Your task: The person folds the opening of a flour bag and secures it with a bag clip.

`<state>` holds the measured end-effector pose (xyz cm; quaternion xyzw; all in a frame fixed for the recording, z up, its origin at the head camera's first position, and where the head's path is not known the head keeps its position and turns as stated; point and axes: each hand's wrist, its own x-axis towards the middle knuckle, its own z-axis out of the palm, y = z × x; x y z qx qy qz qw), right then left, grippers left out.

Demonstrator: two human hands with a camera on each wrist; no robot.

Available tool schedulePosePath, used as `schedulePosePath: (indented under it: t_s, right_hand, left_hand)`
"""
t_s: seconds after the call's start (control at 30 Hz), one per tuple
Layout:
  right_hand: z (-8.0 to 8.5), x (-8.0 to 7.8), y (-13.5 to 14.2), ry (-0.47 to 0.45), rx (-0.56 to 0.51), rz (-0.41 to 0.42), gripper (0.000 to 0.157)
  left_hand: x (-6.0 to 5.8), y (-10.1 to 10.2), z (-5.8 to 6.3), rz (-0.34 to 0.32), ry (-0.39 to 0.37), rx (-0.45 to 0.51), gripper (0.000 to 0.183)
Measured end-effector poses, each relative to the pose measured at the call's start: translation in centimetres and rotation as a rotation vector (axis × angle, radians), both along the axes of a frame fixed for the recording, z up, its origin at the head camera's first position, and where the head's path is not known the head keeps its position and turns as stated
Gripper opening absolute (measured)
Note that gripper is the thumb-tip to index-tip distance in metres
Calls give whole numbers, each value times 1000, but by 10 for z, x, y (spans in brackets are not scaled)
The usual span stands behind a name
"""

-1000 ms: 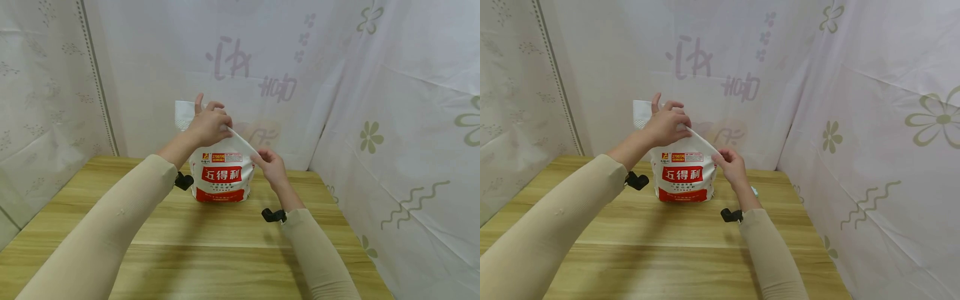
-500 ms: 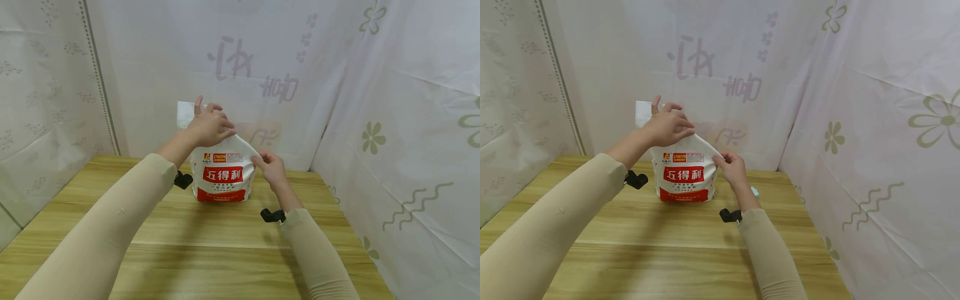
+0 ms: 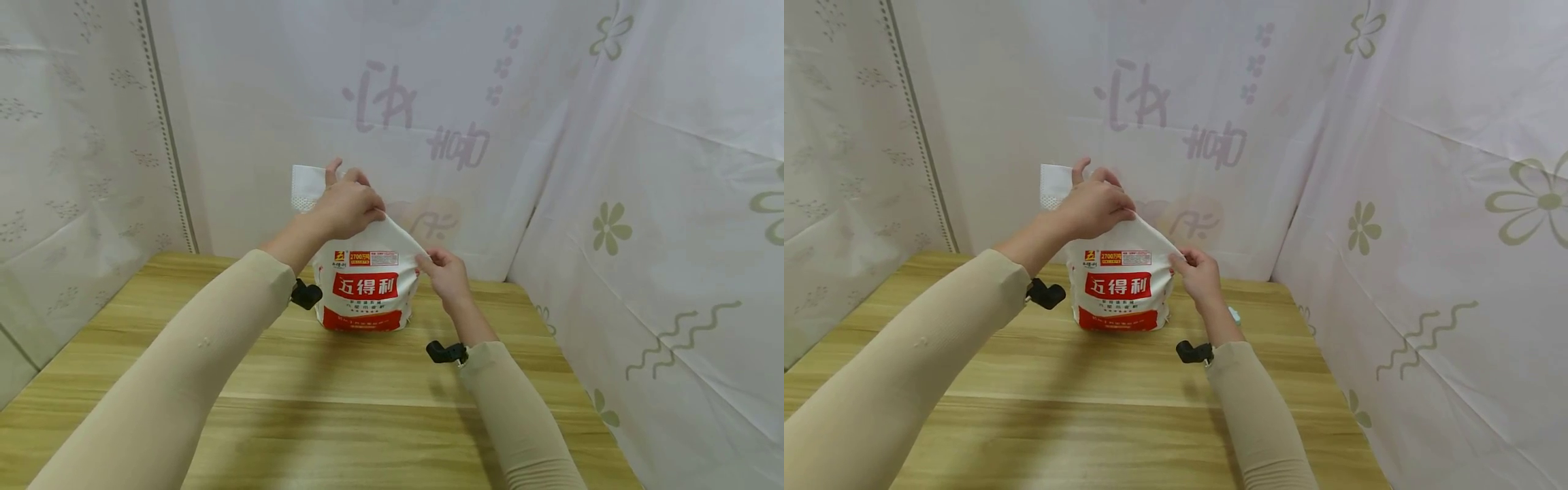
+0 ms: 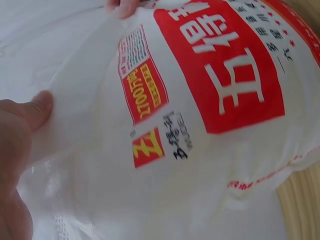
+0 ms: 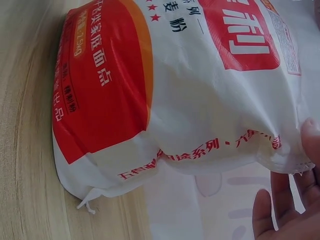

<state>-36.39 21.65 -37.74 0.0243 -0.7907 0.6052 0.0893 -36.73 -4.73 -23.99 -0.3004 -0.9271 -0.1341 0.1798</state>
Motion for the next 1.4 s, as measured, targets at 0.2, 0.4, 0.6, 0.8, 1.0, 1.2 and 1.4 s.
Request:
schedulePosePath:
  t_s: [0.2,0.4,0.6,0.8,1.0,1.2,1.4]
  right_hand:
    - [-1,5,2,-17,17,-28,30]
    - [-1,10,2,-12,3,-5,30]
    - [0,10,4,4,-13,5,29]
    - [0,10,5,36,-14,29,32]
    - [7,10,-1,96,3,75,42]
    - [10,9,-5,54,45,92,41]
    - [10,8,-9,59,72,48,32]
  left_hand:
    - [3,7,-3,15,-10,29,21]
    - [6,8,-2,23,-57,33,22]
    - [5,11,0,22,-53,-9,29]
    - [5,15,-1,30,-28,-31,26]
    - [5,17,-1,50,-17,-31,25]
    - [6,18,-1,49,-21,-28,23]
    - [5,18,-2,51,-15,-33,22]
